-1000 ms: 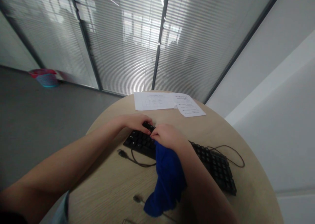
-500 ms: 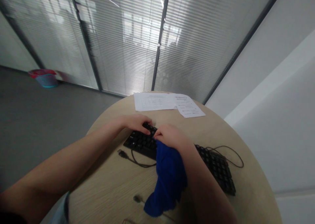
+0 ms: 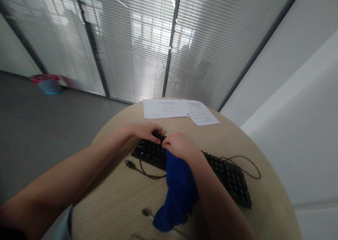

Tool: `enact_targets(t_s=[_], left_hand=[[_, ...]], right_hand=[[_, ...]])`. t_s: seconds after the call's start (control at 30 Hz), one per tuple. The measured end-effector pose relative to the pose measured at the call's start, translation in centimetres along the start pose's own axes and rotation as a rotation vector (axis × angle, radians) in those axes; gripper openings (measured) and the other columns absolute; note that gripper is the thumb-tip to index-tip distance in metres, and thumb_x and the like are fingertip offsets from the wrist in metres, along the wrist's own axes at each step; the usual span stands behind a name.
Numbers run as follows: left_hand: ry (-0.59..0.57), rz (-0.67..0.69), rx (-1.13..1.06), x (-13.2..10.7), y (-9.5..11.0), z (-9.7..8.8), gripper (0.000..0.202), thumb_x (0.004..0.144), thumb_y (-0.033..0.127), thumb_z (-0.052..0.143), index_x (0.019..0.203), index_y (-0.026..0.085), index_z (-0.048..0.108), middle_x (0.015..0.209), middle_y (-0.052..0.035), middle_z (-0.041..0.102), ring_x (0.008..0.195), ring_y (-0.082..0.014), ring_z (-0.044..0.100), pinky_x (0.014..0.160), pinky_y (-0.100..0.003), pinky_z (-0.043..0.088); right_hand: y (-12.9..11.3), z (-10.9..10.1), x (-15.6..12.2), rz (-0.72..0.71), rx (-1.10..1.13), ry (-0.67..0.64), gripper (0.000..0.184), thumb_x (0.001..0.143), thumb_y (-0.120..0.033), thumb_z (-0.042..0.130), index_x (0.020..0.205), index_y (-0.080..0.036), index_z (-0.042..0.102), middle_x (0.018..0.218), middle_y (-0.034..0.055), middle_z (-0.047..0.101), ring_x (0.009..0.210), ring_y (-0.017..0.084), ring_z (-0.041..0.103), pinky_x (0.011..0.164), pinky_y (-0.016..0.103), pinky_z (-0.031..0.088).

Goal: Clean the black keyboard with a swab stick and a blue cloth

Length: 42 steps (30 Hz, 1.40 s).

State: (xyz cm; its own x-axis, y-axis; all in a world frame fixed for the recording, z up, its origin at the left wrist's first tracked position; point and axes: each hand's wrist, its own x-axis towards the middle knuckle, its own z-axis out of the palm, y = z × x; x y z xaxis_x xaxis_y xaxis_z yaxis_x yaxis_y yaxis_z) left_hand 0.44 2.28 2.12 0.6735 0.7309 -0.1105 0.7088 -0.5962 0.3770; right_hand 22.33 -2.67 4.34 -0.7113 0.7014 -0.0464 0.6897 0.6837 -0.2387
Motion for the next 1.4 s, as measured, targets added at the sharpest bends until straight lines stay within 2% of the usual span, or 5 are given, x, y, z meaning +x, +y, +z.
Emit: enact_targets(t_s=[0.4,0.5,1.07,1.23,1.4], left_hand=[[-0.018,-0.023,0.003,0.0,-0.1,0.0,0.053,0.076,0.060,0.065,0.110,0.020,0.070,0.099,-0.0062,0.072,0.085,-0.0213,0.061,0.073,-0.030,0.042],[-0.023,-0.034,-0.005,0.0,-0.1,-0.1,0.054,0.076,0.060,0.065,0.111,0.020,0.070,0.101,-0.0064,0.072,0.086,-0.0214,0.062,0.074,-0.030,0.042],[-0.005,-0.014,-0.025,0.1,-0.3,-0.1,0.048,0.076,0.058,0.068,0.104,0.019,0.070,0.095,-0.0037,0.071,0.083,-0.0189,0.061,0.069,-0.027,0.040],[-0.010,-0.024,-0.027,0.1,-0.2,0.0,0.047,0.077,0.058,0.066,0.104,0.020,0.070,0.095,-0.0037,0.071,0.083,-0.0189,0.060,0.069,-0.027,0.040],[-0.028,-0.007,-0.040,0.1,-0.3,-0.1,0.048,0.079,0.056,0.066,0.109,0.019,0.069,0.103,-0.0067,0.072,0.088,-0.0206,0.061,0.074,-0.028,0.042]], right_hand=[[-0.1,0.0,0.2,0.016,-0.022,0.013,0.021,0.092,-0.024,0.061,0.097,-0.025,0.082,0.100,0.0064,0.078,0.092,0.021,0.067,0.082,0.030,0.046],[0.0,-0.1,0.2,0.011,0.002,-0.033,0.020,0.091,-0.025,0.062,0.097,-0.025,0.082,0.100,0.0057,0.078,0.092,0.021,0.067,0.082,0.030,0.046],[0.1,0.3,0.5,0.024,0.084,-0.007,0.021,0.092,-0.025,0.061,0.099,-0.025,0.081,0.099,0.0043,0.079,0.089,0.019,0.068,0.080,0.028,0.046],[0.4,-0.5,0.1,0.049,0.023,-0.036,0.020,0.090,-0.027,0.062,0.096,-0.025,0.082,0.098,0.0051,0.079,0.088,0.021,0.069,0.078,0.029,0.046],[1.4,-2.8,-1.6,0.071,0.126,-0.124,0.020,0.088,-0.025,0.062,0.088,-0.022,0.082,0.084,0.0019,0.079,0.074,0.018,0.067,0.067,0.027,0.045]])
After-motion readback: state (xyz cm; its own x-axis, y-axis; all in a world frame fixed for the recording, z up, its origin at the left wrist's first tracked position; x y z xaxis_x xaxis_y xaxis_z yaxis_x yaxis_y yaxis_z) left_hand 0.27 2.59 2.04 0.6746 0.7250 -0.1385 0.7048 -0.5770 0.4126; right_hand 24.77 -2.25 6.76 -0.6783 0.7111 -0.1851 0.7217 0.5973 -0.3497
